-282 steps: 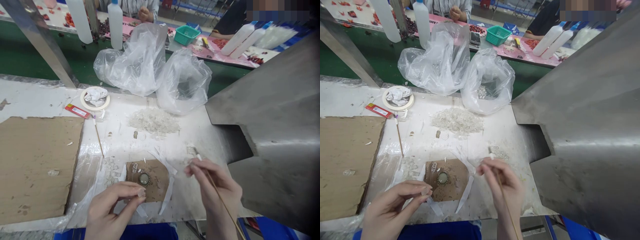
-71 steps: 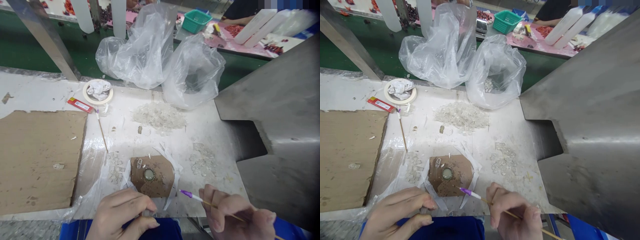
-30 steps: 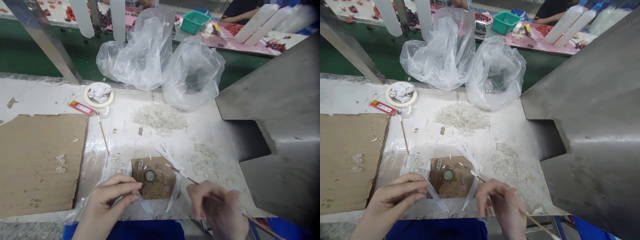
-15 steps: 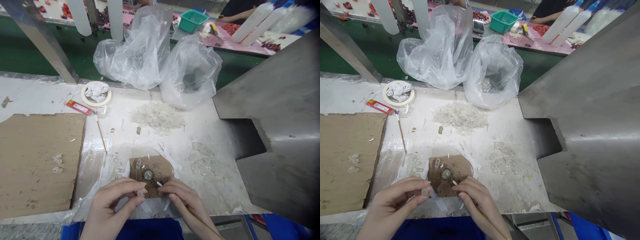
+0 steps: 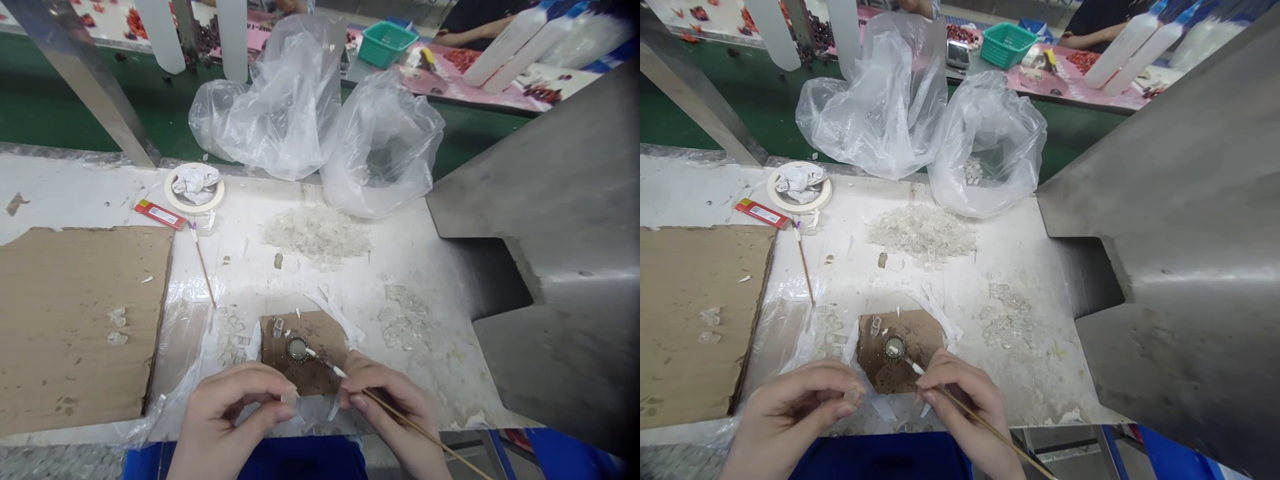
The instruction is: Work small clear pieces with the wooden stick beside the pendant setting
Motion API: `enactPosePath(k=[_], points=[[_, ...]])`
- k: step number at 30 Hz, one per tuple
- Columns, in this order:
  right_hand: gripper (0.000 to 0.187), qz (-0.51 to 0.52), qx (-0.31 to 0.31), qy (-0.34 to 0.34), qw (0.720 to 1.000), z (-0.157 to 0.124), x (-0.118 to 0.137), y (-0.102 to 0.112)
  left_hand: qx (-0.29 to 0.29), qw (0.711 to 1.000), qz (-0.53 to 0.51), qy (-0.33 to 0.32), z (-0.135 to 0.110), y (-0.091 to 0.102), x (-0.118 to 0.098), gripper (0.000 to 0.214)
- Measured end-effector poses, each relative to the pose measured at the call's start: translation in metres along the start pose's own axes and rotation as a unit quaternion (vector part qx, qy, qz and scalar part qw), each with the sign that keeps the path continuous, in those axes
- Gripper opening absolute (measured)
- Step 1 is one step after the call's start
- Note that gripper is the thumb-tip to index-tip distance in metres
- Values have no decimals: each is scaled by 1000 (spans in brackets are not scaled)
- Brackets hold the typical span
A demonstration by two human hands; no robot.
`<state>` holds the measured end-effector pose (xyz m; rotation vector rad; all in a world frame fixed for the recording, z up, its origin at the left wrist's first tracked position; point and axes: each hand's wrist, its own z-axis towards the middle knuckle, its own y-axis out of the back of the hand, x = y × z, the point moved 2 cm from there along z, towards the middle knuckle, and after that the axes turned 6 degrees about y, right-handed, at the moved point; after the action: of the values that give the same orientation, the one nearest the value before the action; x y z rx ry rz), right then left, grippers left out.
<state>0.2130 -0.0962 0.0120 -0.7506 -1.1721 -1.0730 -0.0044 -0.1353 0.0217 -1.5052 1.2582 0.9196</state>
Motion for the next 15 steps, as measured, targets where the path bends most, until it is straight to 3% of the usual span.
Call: enactPosePath(k=[7,10,15], points=[[26,104,-80,45,990,7,21,-10,-67,984,-121,114,-7,-14,-3,26],[27,115,-77,52,989,12,28,-15,-51,992,-81,78,-6,-13,-5,25],[26,109,-41,58,991,10,27,-17,26,999,16,-13,-3,-4,-5,38]])
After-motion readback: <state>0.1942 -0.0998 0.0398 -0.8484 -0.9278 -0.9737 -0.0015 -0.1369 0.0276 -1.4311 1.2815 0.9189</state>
